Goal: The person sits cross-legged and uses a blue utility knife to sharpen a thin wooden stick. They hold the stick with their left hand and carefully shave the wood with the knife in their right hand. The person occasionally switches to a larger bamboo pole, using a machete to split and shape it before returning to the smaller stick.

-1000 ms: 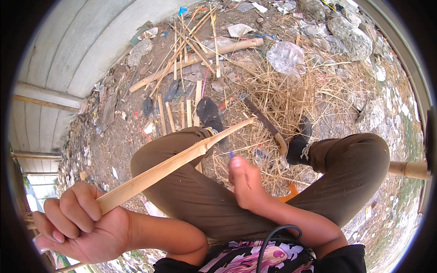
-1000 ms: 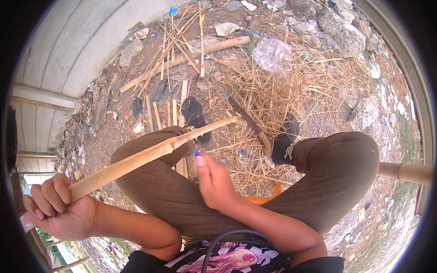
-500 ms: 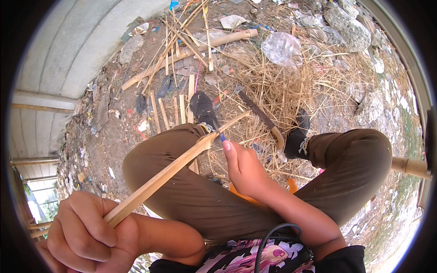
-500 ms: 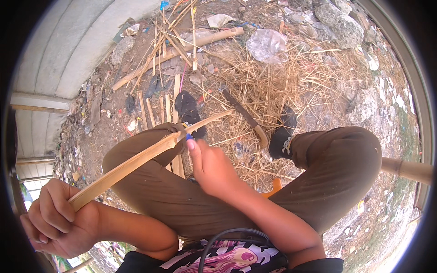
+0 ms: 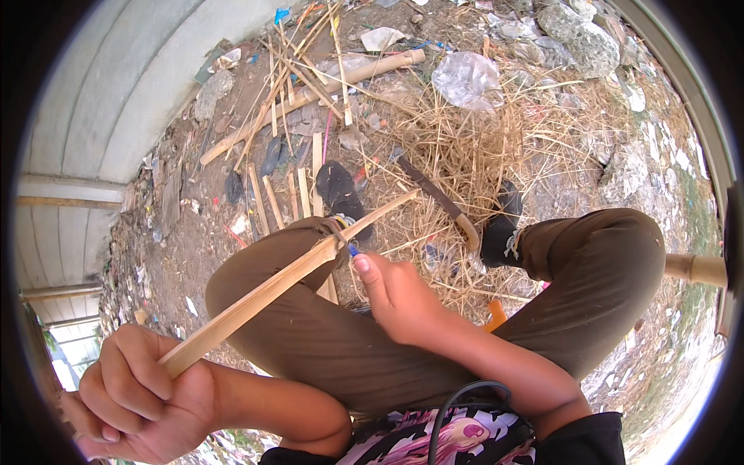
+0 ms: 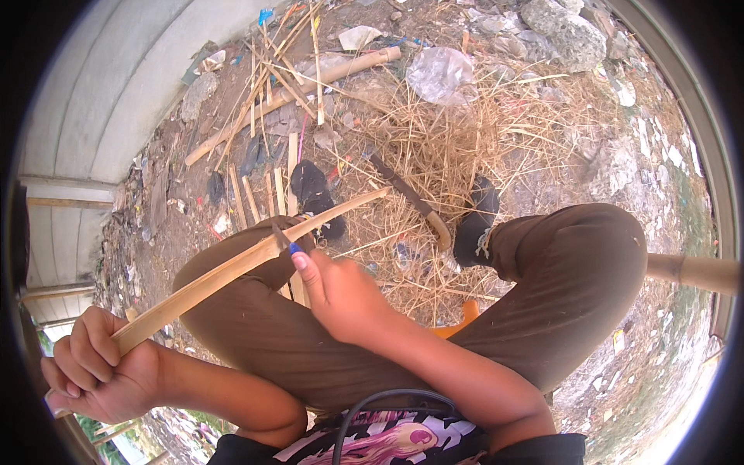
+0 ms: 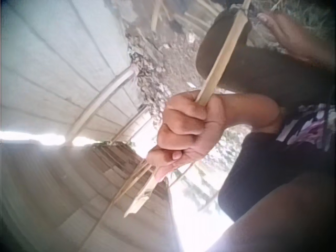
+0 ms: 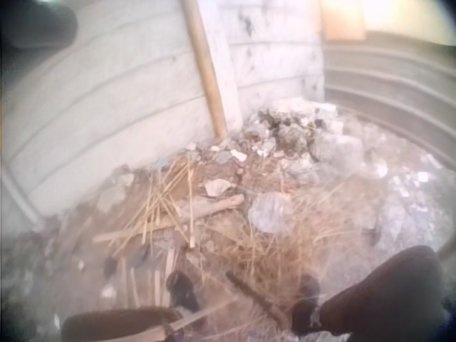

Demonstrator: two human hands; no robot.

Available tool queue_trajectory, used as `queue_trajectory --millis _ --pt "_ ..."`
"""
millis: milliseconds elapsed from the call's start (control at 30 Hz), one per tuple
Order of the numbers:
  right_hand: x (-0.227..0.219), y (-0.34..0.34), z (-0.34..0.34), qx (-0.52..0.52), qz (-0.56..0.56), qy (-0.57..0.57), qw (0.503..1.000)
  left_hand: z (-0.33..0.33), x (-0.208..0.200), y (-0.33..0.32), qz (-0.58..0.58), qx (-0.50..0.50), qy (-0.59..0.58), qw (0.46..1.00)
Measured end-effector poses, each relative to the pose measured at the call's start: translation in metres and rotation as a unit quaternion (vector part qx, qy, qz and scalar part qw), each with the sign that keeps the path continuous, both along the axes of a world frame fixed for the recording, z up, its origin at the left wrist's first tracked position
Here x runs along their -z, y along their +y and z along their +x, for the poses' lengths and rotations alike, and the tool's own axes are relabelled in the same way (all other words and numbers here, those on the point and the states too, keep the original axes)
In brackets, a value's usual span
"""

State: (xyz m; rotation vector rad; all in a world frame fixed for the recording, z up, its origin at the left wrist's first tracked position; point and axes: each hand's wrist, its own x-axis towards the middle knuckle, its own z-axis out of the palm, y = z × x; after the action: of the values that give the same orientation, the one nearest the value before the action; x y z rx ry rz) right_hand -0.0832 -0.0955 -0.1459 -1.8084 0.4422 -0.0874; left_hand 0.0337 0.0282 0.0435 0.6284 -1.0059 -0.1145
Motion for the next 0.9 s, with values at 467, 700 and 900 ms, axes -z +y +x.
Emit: queue_trajectory --millis 467,700,900 --pt "0.029 -0.008 0.009 0.076 0.033 0.037 0.996 -0.006 0.001 -0.002 0.012 -0.024 -0.003 1.000" --pt "0.054 -0.021 0.019 0.061 -0.021 0.104 0.993 -0.003 0.002 0.000 -0.005 -0.039 0.001 0.999" --pt "0.064 -0.029 0.035 0.062 -0.059 0.182 0.980 0.000 0.003 0.005 0.020 -0.047 0.014 0.999"
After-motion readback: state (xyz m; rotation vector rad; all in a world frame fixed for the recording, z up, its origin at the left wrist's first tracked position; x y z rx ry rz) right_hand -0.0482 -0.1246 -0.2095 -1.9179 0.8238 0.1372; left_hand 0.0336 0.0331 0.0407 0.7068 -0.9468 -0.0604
